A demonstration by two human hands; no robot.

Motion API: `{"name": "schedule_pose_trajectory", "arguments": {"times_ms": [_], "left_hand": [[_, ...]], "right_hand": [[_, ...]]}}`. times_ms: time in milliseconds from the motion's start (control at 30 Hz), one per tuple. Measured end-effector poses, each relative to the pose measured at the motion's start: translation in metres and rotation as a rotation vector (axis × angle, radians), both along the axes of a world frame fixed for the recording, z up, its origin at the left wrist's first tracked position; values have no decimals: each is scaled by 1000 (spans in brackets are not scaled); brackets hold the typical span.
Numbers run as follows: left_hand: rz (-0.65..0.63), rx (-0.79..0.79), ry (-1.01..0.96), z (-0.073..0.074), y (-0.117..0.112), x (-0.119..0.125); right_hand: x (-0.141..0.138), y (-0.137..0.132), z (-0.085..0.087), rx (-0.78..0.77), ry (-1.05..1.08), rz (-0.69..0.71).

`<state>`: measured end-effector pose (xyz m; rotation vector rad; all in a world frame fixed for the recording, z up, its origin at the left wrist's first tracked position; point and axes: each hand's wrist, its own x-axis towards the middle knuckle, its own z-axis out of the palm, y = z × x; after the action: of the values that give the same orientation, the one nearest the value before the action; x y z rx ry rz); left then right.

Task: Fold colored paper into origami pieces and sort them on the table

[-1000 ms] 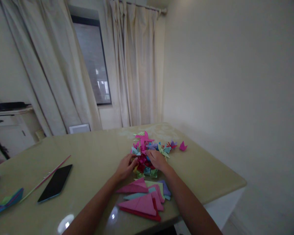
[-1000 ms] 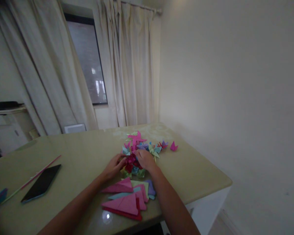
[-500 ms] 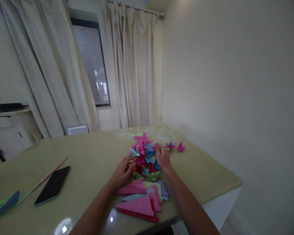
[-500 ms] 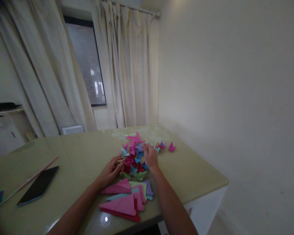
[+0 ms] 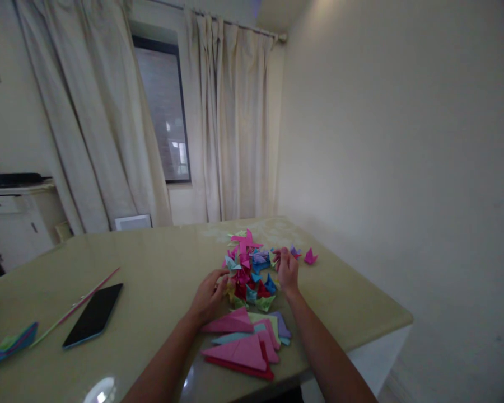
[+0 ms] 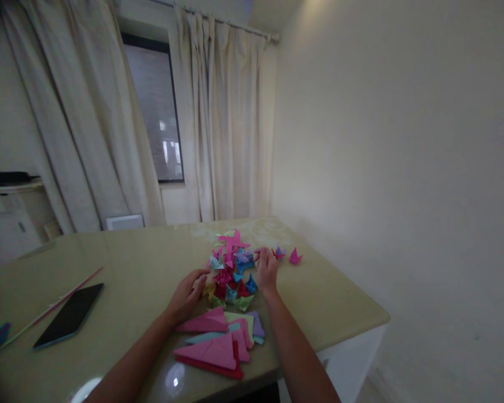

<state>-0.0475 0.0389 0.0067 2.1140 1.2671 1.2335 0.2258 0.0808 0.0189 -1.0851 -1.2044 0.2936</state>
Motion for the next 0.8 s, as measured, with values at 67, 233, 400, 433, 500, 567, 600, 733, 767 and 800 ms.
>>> {"name": "schedule_pose_trajectory", "arguments": {"times_ms": [67,233,400,433,500,567,600,733,767,800], "left_hand": [[-1,-13,-12,0,1,-2],[-127,-108,57,-10,6,-3],[-195,-30,214,-17,8,0],[-204,-26,235,-17,8,0],[-225,-20,256,-15,6,-1],[-252,-10,262,-13,5,-2],[-265,-3,261,-12,5,-3],[-311,23,277,-12,5,-5],[-319,24,288,-13,6,-5],[-322,24,298,-13,6,-5]], "right_hand": [[6,2,-3,-24,13,92],[4,2,-11,-221,-381,389],[-10,-5,-12,-282,-576,524],[-11,-6,-12,-285,-599,531],[-12,-7,-10,-277,-654,522],[-12,-7,-10,-261,-715,513],[-13,-7,-9,-254,-737,515],[-13,-7,-11,-242,-806,553],[-14,-7,-11,-244,-823,548],[-14,-8,-11,-247,-842,539]]}}
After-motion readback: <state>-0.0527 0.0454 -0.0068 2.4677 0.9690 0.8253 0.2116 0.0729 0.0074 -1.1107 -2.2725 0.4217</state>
